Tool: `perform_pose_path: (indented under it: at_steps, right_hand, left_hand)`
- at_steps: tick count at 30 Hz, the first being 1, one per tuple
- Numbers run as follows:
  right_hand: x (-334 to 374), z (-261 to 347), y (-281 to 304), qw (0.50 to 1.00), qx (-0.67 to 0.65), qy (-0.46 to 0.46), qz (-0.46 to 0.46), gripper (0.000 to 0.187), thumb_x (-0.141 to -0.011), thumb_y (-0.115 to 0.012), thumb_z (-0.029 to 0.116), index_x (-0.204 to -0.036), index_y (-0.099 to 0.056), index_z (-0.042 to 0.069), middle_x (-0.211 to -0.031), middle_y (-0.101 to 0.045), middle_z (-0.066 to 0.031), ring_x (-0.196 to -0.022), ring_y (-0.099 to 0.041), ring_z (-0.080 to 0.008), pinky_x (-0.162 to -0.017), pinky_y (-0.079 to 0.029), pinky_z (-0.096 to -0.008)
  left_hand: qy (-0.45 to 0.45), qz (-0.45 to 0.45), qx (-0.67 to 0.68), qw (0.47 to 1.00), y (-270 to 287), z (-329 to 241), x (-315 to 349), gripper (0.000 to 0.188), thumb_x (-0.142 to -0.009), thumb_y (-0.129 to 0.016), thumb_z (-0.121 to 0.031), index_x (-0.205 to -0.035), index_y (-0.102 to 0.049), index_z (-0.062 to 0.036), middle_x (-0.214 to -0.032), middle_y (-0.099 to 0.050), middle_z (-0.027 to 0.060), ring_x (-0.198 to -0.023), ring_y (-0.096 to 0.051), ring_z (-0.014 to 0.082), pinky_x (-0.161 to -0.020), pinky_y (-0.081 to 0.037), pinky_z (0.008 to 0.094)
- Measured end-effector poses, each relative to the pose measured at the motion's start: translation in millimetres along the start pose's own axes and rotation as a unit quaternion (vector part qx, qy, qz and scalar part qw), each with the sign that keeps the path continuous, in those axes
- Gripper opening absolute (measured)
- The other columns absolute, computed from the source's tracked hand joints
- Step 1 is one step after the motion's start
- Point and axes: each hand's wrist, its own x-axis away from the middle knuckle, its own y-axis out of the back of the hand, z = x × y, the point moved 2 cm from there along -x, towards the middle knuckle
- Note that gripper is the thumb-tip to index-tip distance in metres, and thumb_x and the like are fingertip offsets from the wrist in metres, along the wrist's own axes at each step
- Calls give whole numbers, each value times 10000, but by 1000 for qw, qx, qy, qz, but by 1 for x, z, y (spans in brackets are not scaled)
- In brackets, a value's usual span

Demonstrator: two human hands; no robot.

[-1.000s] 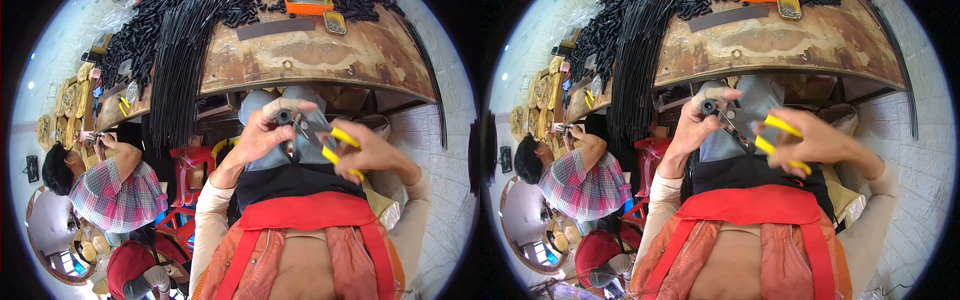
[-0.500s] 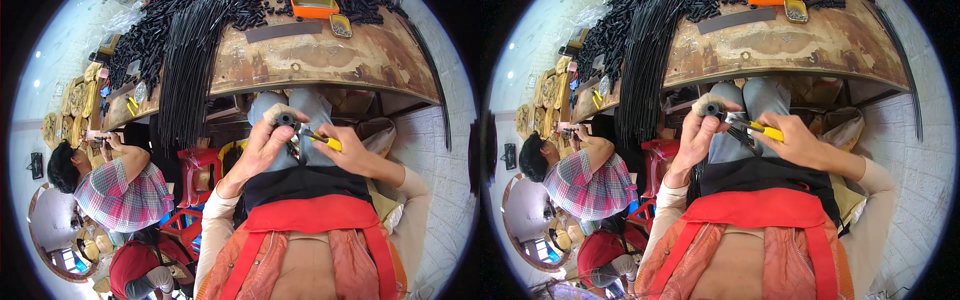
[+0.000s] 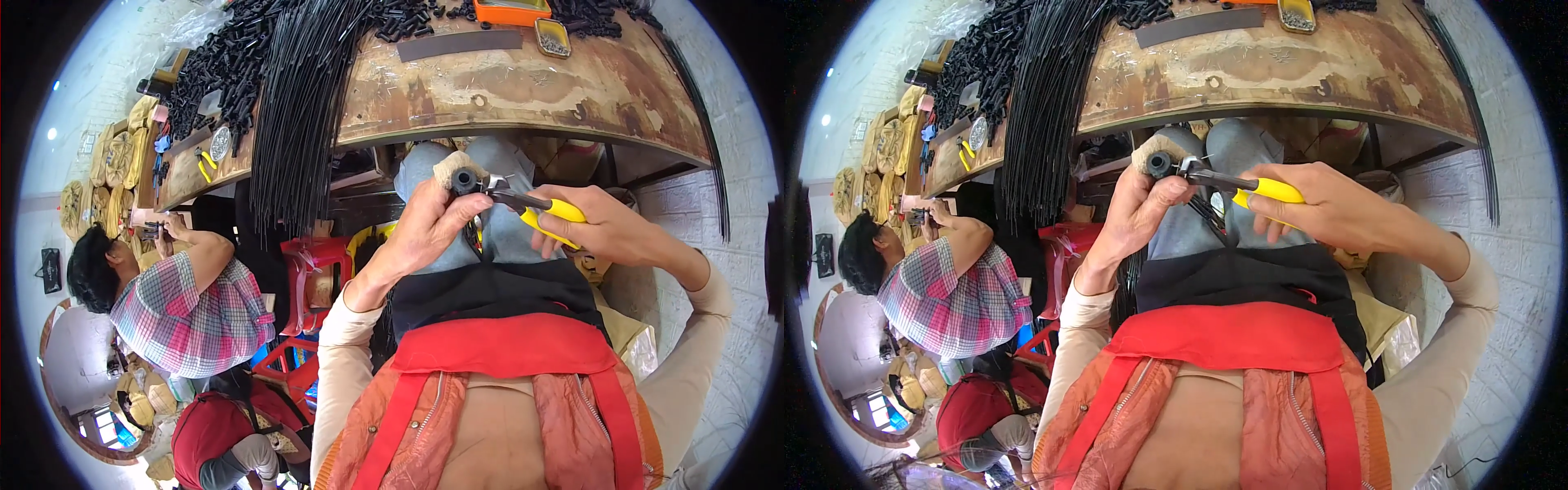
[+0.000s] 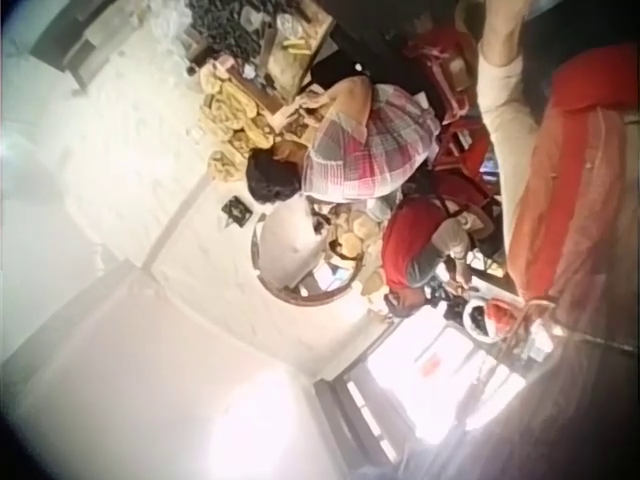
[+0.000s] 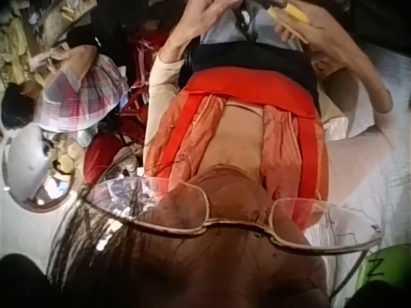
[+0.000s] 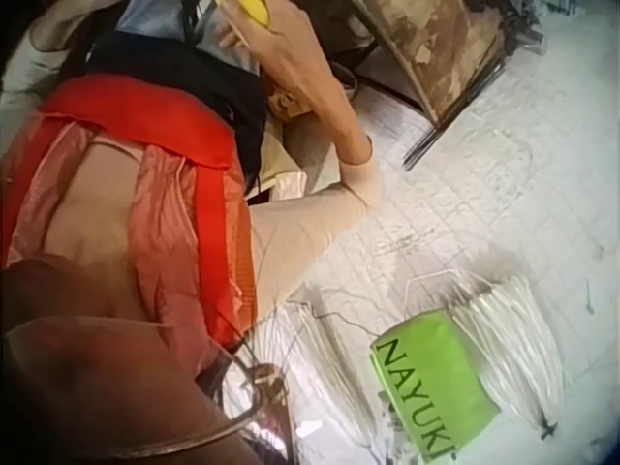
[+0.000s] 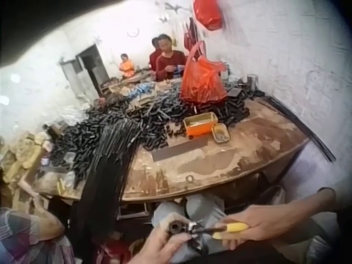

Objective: Assembling and securing bundles of black electrical wires using pliers.

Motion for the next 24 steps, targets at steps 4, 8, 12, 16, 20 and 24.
perform_pose_path:
  at_steps: [4,8,12,16,20,24]
  right_hand:
    - [1,16,4,999,9,-36,28,287,-975,-498,286,-1038,-553,12,-730,-613,-39,-629,-566,-92,-609,-450,-241]
    - [2,-3,4,992,-46,-85,82,408,-951,-527,386,-789,-579,15,-627,-538,-14,-502,-495,-71,-469,-390,-237]
    - [10,9,1,975,-84,-155,137,401,-952,-532,359,-725,-554,29,-594,-514,2,-478,-438,-56,-430,-345,-225]
    - [-13,-29,25,902,249,299,-189,135,-809,-653,90,-872,-564,10,-757,-577,-106,-633,-538,-258,-572,-437,-328]
    - [-34,-80,102,859,268,238,-365,190,-763,-661,28,-937,-589,2,-787,-588,-145,-695,-581,-257,-666,-463,-320]
    - [-64,-85,150,879,302,123,-347,192,-796,-649,65,-968,-617,-15,-840,-623,-167,-751,-613,-280,-705,-480,-337]
  left_hand:
    - [0,-11,24,1000,1,-1,0,164,-935,-585,-147,-1003,-517,-14,-783,-511,20,-700,-427,99,-617,-394,261]
    - [-5,2,26,1000,-4,-7,1,307,-943,-584,-299,-1052,-520,-20,-857,-520,9,-748,-458,86,-673,-391,219]
    - [-40,26,-16,999,-7,-16,10,375,-940,-570,-323,-1107,-543,11,-894,-547,47,-802,-502,126,-691,-416,254]
    - [-82,-215,34,973,19,0,-8,314,-994,-463,-303,-1041,-521,1,-706,-477,30,-615,-441,111,-580,-379,256]
    - [-152,-212,145,954,26,-26,-34,299,-1014,-432,-280,-1025,-505,10,-609,-373,-17,-545,-314,71,-506,-284,250]
    - [-142,-156,19,977,13,-34,-38,529,-962,-461,-473,-1150,-518,18,-629,-430,-17,-561,-371,65,-517,-271,233]
